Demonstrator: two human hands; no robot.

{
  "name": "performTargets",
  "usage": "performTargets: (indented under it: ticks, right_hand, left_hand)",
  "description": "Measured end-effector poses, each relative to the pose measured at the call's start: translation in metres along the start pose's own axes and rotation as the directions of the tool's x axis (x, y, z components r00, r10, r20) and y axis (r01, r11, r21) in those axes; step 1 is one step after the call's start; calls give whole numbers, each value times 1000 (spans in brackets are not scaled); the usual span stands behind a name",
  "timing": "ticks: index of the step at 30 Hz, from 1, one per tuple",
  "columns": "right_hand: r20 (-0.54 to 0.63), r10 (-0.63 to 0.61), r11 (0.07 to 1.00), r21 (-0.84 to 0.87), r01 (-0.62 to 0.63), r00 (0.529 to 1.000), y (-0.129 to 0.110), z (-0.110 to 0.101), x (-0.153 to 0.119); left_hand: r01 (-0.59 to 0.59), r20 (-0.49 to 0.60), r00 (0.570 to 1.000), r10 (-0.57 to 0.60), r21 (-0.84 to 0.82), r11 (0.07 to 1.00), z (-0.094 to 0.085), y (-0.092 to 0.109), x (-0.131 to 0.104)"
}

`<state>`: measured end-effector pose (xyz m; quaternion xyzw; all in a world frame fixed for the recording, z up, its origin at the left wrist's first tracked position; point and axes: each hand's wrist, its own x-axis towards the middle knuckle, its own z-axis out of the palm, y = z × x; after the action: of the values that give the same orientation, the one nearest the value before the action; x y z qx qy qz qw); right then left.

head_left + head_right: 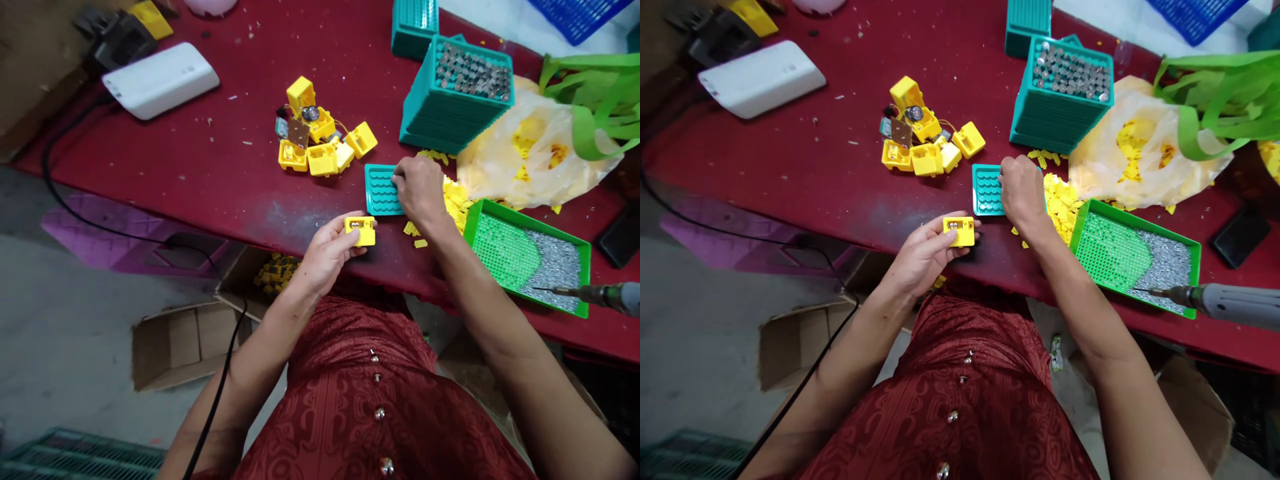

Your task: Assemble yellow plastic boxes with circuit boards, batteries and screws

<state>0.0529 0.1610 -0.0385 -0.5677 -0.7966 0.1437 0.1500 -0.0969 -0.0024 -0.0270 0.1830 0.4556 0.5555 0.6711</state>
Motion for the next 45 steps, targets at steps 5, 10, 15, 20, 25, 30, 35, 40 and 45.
performTargets:
  ticks: [5, 10, 15, 20, 25, 30, 35, 40, 45]
  right_hand:
    - [-46, -15, 915, 403, 32, 999, -11, -24, -37]
    - [60, -31, 640, 768, -26, 998, -30, -30, -91]
    - [48, 32, 682, 729, -57, 998, -36, -20, -105]
    - [105, 105, 669, 728, -148, 989, -33, -20, -102]
    - [144, 114, 711, 679, -182, 983, -38, -26, -105]
    - [128, 32, 801, 590, -102, 991, -40, -31, -103]
    - [208, 57, 755, 631, -179, 976, -23, -29, -91]
    - [343, -81, 533, 808, -250, 936, -7, -22, -86]
    - [143, 65, 465, 872, -156, 988, -1, -22, -99]
  left_hand:
    - [-9, -15, 1000, 9, 37, 999, 4, -1, -1]
    - [-47, -22, 999, 50, 118, 992, 10, -7, 3]
    - [-96, 21, 995, 94, 201, 975, 13, -13, 5]
    - [-139, 35, 990, 135, 285, 948, 13, -20, 5]
    - [-242, 48, 967, 251, 493, 836, 10, -25, 5]
    - [-279, 53, 944, 324, 650, 707, 8, -27, 1]
    - [-249, 100, 968, 232, 541, 804, 8, -22, -1]
    - [-85, 93, 994, 62, 268, 960, 7, -12, -2]
    - [42, 62, 997, -50, 133, 990, 5, -3, 1]
